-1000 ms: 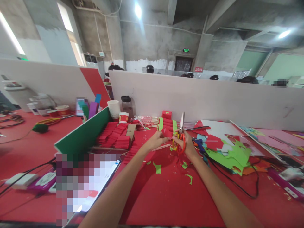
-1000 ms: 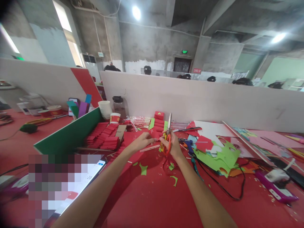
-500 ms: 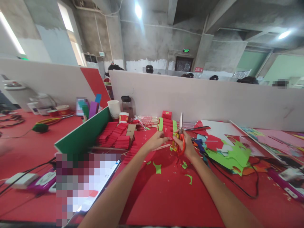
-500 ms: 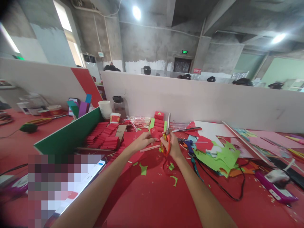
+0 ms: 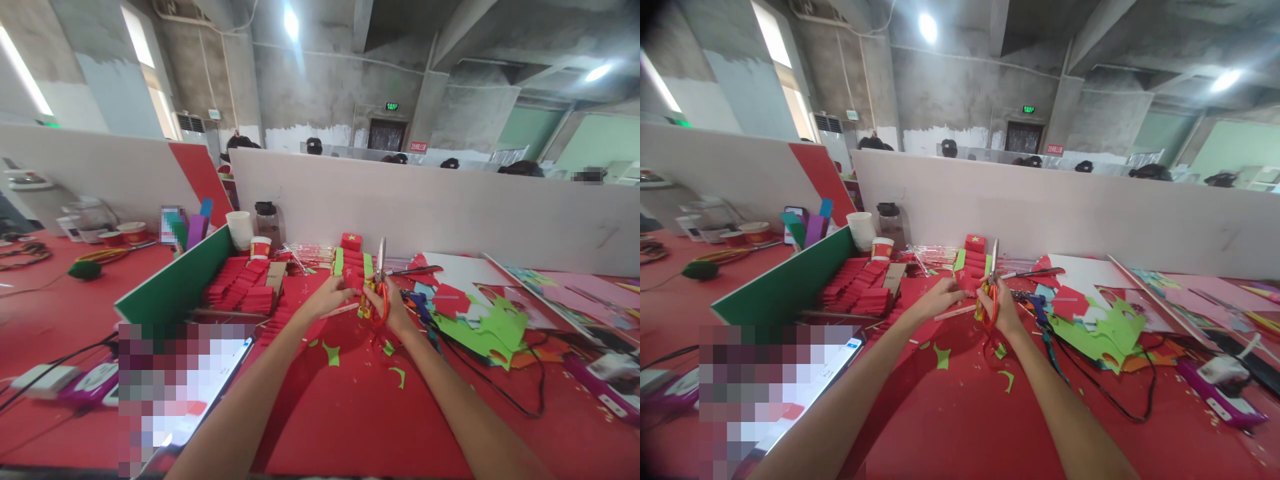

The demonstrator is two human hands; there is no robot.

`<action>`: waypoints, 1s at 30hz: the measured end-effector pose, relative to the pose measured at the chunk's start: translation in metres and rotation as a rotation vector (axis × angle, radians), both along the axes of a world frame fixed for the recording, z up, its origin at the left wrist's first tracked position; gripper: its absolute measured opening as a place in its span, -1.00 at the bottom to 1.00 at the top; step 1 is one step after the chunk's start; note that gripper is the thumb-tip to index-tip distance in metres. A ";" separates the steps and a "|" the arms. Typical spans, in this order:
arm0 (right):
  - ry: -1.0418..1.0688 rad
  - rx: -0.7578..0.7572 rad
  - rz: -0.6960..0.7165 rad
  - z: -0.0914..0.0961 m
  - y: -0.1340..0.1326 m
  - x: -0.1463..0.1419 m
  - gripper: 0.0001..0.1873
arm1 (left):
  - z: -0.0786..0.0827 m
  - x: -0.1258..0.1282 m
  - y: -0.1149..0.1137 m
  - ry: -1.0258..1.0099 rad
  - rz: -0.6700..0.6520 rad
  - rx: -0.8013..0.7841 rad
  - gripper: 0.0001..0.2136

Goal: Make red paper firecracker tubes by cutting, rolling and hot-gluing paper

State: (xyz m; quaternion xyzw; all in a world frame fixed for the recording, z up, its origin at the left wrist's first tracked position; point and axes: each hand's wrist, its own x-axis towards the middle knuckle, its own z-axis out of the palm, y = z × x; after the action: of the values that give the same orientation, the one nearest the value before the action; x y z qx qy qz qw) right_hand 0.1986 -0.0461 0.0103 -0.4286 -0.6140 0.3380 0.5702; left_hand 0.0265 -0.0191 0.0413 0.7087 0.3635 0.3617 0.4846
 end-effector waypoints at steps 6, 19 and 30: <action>0.028 -0.010 0.024 -0.004 0.002 0.000 -0.70 | -0.001 0.001 0.000 0.008 0.007 0.003 -0.79; 0.029 0.001 -0.010 -0.006 0.004 -0.001 -0.72 | 0.000 -0.002 0.003 0.120 0.033 0.089 -0.84; 0.065 -0.004 -0.001 0.001 0.004 0.005 -0.58 | -0.001 -0.002 0.002 0.098 0.032 0.056 -0.81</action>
State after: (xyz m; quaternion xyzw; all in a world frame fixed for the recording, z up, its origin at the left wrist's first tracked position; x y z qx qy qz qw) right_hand 0.2034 -0.0425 0.0108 -0.4189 -0.5943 0.3526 0.5891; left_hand 0.0242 -0.0167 0.0400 0.7327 0.3880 0.3444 0.4405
